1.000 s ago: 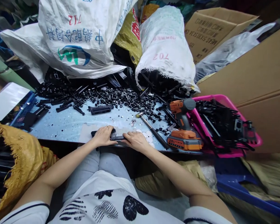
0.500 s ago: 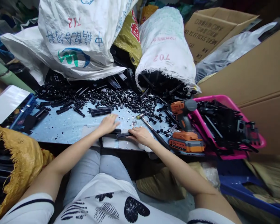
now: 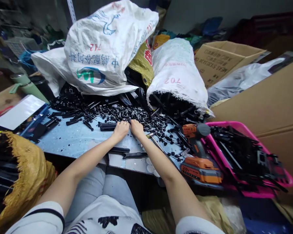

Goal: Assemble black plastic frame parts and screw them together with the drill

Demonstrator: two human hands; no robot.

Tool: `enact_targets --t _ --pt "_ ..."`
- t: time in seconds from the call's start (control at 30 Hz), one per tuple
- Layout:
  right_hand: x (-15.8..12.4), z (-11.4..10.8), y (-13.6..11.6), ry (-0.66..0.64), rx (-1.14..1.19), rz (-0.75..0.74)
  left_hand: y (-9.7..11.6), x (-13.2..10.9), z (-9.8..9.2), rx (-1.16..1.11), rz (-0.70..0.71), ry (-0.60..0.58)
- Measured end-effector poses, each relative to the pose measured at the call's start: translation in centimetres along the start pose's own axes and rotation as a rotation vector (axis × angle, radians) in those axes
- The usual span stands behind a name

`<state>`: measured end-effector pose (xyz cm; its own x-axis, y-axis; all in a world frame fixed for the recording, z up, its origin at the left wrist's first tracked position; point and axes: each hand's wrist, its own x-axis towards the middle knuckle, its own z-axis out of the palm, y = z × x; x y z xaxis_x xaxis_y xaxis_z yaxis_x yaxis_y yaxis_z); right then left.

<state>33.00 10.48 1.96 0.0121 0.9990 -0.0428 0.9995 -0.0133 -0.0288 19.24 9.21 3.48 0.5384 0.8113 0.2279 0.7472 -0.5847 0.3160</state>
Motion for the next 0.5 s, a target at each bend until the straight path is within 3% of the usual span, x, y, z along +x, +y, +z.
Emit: enact_targets --t 0.13,0.23,0.3,0.37,0.5 --pt "-0.6 0.2 0.0 0.017 0.000 0.000 -2.4 -5.7 -3.5 -0.147 -0.113 0.083" --pt "-2.2 0.4 0.9 0.032 0.053 -0.013 -4.3 -10.1 -5.1 -0.675 -0.422 0.157" --pt "-3.5 0.4 1.4 0.081 0.196 -0.054 -5.1 -12.4 -5.5 -1.073 -0.669 0.171" --pt "-5.2 0.1 1.7 0.160 0.407 -0.122 -5.3 -14.0 -5.6 -1.297 -0.823 0.155" --pt "-9.1 -1.5 1.5 0.237 0.713 -0.251 -5.0 -15.3 -5.1 -1.445 -0.912 0.134"
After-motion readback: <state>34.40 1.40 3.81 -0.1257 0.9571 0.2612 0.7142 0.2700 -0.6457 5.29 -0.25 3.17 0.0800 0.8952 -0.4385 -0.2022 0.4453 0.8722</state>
